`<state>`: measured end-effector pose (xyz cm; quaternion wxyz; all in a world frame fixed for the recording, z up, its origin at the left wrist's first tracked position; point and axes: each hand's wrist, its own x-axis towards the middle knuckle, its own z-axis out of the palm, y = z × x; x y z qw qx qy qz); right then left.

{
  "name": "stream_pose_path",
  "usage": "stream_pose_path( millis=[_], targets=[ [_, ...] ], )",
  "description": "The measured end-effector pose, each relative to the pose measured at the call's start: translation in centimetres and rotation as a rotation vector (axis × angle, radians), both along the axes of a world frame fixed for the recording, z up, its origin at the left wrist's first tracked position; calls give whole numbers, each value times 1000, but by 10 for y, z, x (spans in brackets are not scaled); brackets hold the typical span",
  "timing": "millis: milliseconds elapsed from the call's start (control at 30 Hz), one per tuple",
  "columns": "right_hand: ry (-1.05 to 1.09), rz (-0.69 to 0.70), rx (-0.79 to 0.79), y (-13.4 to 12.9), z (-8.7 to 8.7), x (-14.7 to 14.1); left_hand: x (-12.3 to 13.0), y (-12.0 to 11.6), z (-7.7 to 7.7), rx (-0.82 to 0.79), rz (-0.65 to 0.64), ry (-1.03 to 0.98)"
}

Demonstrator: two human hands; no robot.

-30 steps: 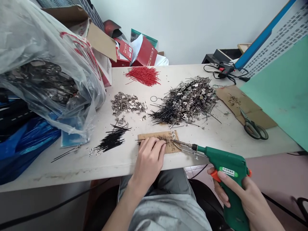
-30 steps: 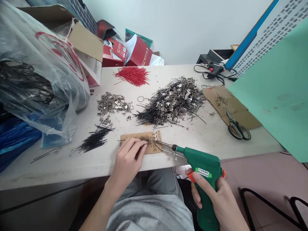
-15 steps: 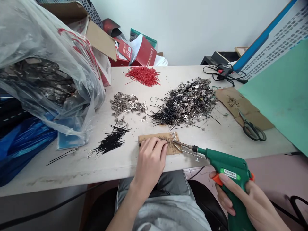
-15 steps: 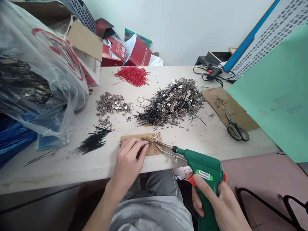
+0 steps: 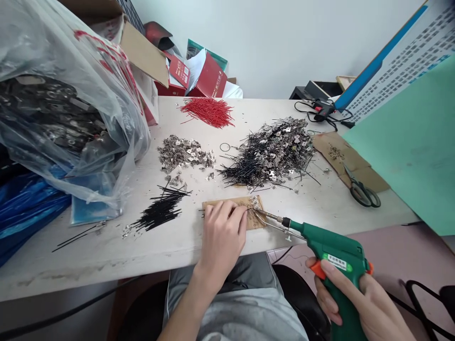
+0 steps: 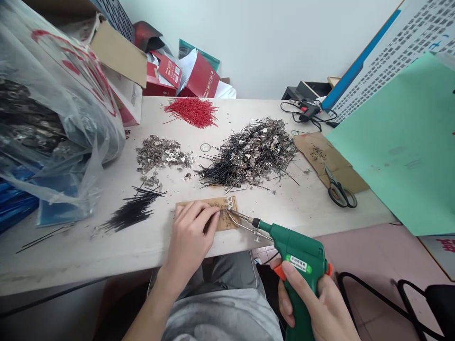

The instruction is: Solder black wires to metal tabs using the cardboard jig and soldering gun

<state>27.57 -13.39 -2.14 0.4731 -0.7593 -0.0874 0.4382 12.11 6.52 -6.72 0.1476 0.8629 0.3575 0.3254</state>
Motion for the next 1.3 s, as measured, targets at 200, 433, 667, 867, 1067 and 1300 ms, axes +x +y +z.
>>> stream_pose_path(
  millis=[200,433,667,867,1067,1300],
  targets=[
    [-45,-41,45,4,-3,-17,0,0,-1,4,-19,1],
    [-50,-38,61,3,-2,-20,0,-3,-2,13,-6,4],
    [-24,-32,38,4,3,-12,0,-3,-2,19,7,-32],
    [-20,78,-13,5,8,-3,-2,-4,-1,37,-33,-4],
    [11,71,-80,2,10,6,-2,-4,-1,45,-39,28],
    [-1,101,-68,-1,7,7,-1,-3,-1,58,-42,51]
  ],
)
